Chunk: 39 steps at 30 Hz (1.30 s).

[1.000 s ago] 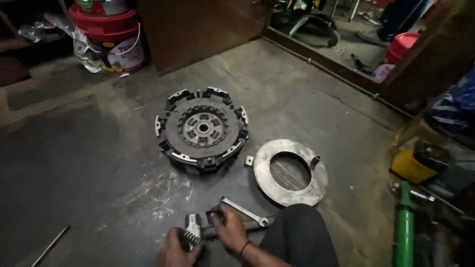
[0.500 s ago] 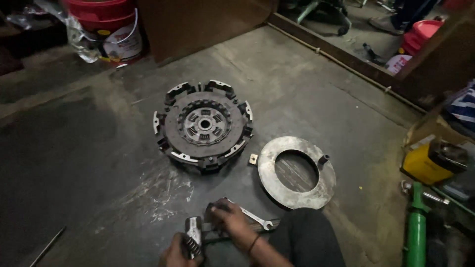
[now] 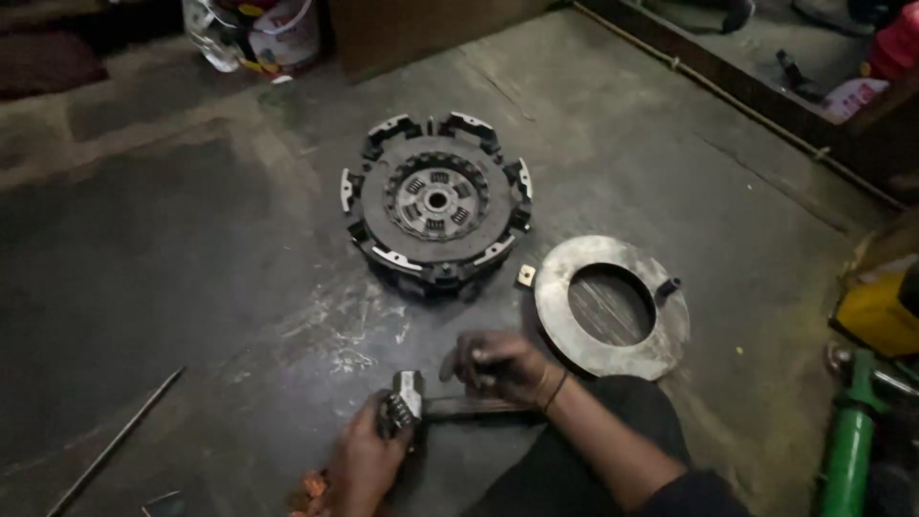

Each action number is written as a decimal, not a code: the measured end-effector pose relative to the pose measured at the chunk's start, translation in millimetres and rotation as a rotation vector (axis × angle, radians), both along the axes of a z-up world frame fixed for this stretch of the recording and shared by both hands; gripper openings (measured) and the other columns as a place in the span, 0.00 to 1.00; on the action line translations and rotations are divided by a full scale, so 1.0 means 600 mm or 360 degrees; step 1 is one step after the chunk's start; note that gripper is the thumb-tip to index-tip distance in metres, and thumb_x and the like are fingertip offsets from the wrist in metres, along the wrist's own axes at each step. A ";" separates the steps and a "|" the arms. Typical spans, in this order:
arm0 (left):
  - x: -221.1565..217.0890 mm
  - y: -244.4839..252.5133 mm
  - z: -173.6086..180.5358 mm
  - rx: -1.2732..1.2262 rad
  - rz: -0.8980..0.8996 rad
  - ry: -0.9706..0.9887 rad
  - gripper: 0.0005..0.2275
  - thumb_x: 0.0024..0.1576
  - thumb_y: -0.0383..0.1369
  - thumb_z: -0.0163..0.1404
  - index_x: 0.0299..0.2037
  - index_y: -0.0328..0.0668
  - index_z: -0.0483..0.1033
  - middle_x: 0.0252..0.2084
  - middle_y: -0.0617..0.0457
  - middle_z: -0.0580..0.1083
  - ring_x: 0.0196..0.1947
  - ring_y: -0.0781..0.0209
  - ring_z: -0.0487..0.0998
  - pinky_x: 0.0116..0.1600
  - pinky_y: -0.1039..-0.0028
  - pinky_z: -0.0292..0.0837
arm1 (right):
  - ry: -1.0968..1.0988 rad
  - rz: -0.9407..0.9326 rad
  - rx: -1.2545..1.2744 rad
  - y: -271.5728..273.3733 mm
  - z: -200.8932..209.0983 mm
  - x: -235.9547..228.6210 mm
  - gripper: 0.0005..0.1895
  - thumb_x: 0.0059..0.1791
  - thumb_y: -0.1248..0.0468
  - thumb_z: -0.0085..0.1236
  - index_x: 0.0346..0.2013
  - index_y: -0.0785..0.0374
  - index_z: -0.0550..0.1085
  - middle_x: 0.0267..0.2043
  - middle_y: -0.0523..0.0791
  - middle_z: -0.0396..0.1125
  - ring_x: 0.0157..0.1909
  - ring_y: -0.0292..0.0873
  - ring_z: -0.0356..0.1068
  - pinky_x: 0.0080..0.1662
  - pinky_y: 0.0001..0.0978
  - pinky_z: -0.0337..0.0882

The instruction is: The person assembles a spring onto a small metal component by hand, repeatedly pressing the spring into place and checking the fit.

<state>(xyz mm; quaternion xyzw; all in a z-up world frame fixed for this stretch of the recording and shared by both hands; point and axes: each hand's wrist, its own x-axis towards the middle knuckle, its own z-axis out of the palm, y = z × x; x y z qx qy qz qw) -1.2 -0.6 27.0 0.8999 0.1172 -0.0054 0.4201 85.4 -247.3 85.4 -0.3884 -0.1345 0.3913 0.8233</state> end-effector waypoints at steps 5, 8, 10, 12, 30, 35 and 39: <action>-0.003 -0.005 -0.002 0.0058 0.0017 0.0042 0.25 0.42 0.39 0.66 0.53 0.52 0.77 0.45 0.44 0.80 0.46 0.41 0.80 0.47 0.56 0.76 | 0.0320 -0.0065 -0.0132 0.016 -0.063 -0.009 0.17 0.51 0.62 0.55 0.48 0.73 0.74 0.25 0.43 0.61 0.20 0.37 0.56 0.25 0.29 0.57; 0.003 -0.005 -0.008 0.0078 -0.0011 0.0081 0.25 0.43 0.41 0.66 0.53 0.52 0.76 0.45 0.44 0.80 0.47 0.42 0.81 0.48 0.57 0.77 | 0.0407 -0.0176 -0.0245 0.016 -0.078 -0.004 0.13 0.49 0.62 0.54 0.44 0.66 0.70 0.34 0.47 0.71 0.19 0.40 0.55 0.23 0.31 0.55; -0.001 -0.008 -0.016 0.0071 -0.0038 -0.0054 0.25 0.42 0.41 0.66 0.52 0.51 0.77 0.44 0.44 0.80 0.46 0.41 0.81 0.48 0.56 0.77 | 0.0432 -0.0218 -0.0317 0.016 -0.088 -0.008 0.13 0.47 0.62 0.54 0.43 0.65 0.70 0.33 0.47 0.70 0.19 0.40 0.55 0.23 0.32 0.55; -0.002 -0.004 -0.015 0.0069 -0.0055 -0.0134 0.25 0.42 0.41 0.66 0.51 0.49 0.76 0.44 0.43 0.80 0.46 0.41 0.81 0.47 0.56 0.77 | 0.0392 -0.0176 -0.0332 0.013 -0.092 -0.002 0.16 0.47 0.61 0.54 0.45 0.68 0.73 0.21 0.43 0.59 0.19 0.39 0.55 0.23 0.30 0.56; -0.007 -0.008 0.007 0.0060 -0.0032 -0.0151 0.25 0.42 0.41 0.67 0.49 0.45 0.77 0.43 0.42 0.80 0.44 0.41 0.81 0.46 0.57 0.76 | 0.0342 -0.0158 -0.0283 0.018 -0.092 -0.003 0.20 0.47 0.57 0.52 0.42 0.74 0.74 0.16 0.42 0.57 0.15 0.37 0.52 0.20 0.30 0.53; -0.007 -0.006 0.009 0.0042 -0.0055 -0.0092 0.24 0.42 0.40 0.67 0.49 0.46 0.77 0.42 0.43 0.81 0.44 0.41 0.82 0.46 0.56 0.76 | 0.0437 -0.0178 -0.0392 0.018 -0.095 -0.002 0.23 0.44 0.57 0.51 0.44 0.75 0.75 0.17 0.43 0.58 0.17 0.38 0.53 0.21 0.30 0.53; -0.007 -0.006 0.006 0.0019 -0.0075 -0.0190 0.24 0.42 0.40 0.67 0.48 0.44 0.77 0.41 0.43 0.81 0.43 0.41 0.82 0.44 0.56 0.76 | 0.0349 -0.0256 -0.0280 0.018 -0.116 0.001 0.17 0.48 0.59 0.52 0.40 0.74 0.69 0.21 0.45 0.61 0.20 0.40 0.54 0.26 0.32 0.55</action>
